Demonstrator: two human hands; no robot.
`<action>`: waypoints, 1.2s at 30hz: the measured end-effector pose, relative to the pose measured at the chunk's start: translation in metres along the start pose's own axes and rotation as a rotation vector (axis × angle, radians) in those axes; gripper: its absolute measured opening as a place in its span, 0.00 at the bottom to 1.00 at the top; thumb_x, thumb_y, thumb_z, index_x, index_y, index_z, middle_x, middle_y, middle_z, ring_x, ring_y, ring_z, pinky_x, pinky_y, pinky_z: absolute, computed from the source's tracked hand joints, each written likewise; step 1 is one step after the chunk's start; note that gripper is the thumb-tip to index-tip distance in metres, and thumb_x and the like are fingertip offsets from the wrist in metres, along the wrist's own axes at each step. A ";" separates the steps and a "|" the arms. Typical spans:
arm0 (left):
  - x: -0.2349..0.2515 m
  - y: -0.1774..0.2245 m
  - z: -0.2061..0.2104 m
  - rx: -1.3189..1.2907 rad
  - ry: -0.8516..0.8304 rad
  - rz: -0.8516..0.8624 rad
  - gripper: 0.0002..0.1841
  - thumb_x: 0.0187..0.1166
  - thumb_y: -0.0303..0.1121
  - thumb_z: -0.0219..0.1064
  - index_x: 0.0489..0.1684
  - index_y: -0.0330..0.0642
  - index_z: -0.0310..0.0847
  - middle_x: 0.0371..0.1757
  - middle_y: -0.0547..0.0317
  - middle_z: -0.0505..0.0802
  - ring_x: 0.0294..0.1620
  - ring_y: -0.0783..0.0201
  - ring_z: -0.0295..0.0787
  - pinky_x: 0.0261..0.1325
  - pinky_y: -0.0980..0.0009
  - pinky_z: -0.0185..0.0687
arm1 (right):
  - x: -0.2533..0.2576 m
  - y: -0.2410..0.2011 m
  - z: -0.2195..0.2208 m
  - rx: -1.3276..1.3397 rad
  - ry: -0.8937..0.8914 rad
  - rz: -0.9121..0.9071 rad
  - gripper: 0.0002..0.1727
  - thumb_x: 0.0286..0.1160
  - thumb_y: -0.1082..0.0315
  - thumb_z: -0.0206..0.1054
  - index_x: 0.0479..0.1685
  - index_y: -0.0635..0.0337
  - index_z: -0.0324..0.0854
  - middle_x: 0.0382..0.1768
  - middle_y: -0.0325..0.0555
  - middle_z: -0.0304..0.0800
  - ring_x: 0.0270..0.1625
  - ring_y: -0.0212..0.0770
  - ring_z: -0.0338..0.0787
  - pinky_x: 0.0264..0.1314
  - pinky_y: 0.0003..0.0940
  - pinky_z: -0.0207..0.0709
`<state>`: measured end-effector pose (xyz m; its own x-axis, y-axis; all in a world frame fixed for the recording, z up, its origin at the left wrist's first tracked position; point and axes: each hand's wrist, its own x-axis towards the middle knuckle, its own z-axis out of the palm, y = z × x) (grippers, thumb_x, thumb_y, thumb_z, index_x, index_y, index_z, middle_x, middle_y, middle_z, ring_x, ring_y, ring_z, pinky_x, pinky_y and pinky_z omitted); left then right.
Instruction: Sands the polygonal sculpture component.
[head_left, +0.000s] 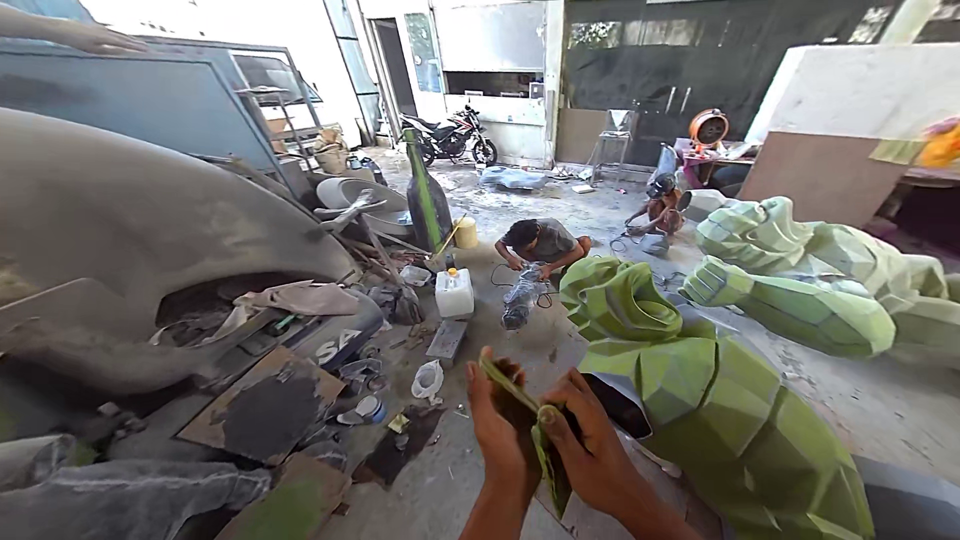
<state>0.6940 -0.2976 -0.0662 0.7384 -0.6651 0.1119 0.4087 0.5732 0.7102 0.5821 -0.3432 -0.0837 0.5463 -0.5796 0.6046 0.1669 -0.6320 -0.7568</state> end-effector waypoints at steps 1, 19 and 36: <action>0.007 -0.002 -0.004 0.002 0.007 0.016 0.23 0.93 0.46 0.44 0.72 0.40 0.71 0.48 0.58 0.89 0.46 0.67 0.89 0.52 0.68 0.87 | -0.002 -0.001 -0.006 0.020 0.075 0.028 0.17 0.91 0.55 0.55 0.47 0.60 0.83 0.44 0.44 0.81 0.48 0.35 0.82 0.52 0.33 0.81; -0.104 -0.035 -0.009 0.000 -0.609 -0.240 0.51 0.60 0.29 0.87 0.87 0.29 0.57 0.75 0.48 0.84 0.72 0.57 0.84 0.76 0.58 0.82 | -0.006 -0.011 -0.059 -1.024 0.647 0.234 0.18 0.83 0.46 0.64 0.52 0.48 0.86 0.46 0.42 0.80 0.46 0.44 0.85 0.37 0.43 0.83; -0.135 -0.027 -0.001 0.199 -0.868 -0.730 0.40 0.65 0.52 0.84 0.70 0.34 0.73 0.54 0.54 0.94 0.55 0.62 0.93 0.64 0.62 0.90 | -0.107 -0.053 -0.087 -0.754 0.397 0.282 0.16 0.84 0.47 0.63 0.48 0.47 0.89 0.43 0.37 0.86 0.46 0.35 0.87 0.45 0.40 0.86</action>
<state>0.5839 -0.2226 -0.1008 -0.2887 -0.9573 0.0150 0.4383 -0.1182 0.8910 0.4434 -0.2921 -0.0867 0.1378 -0.8113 0.5682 -0.5903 -0.5279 -0.6106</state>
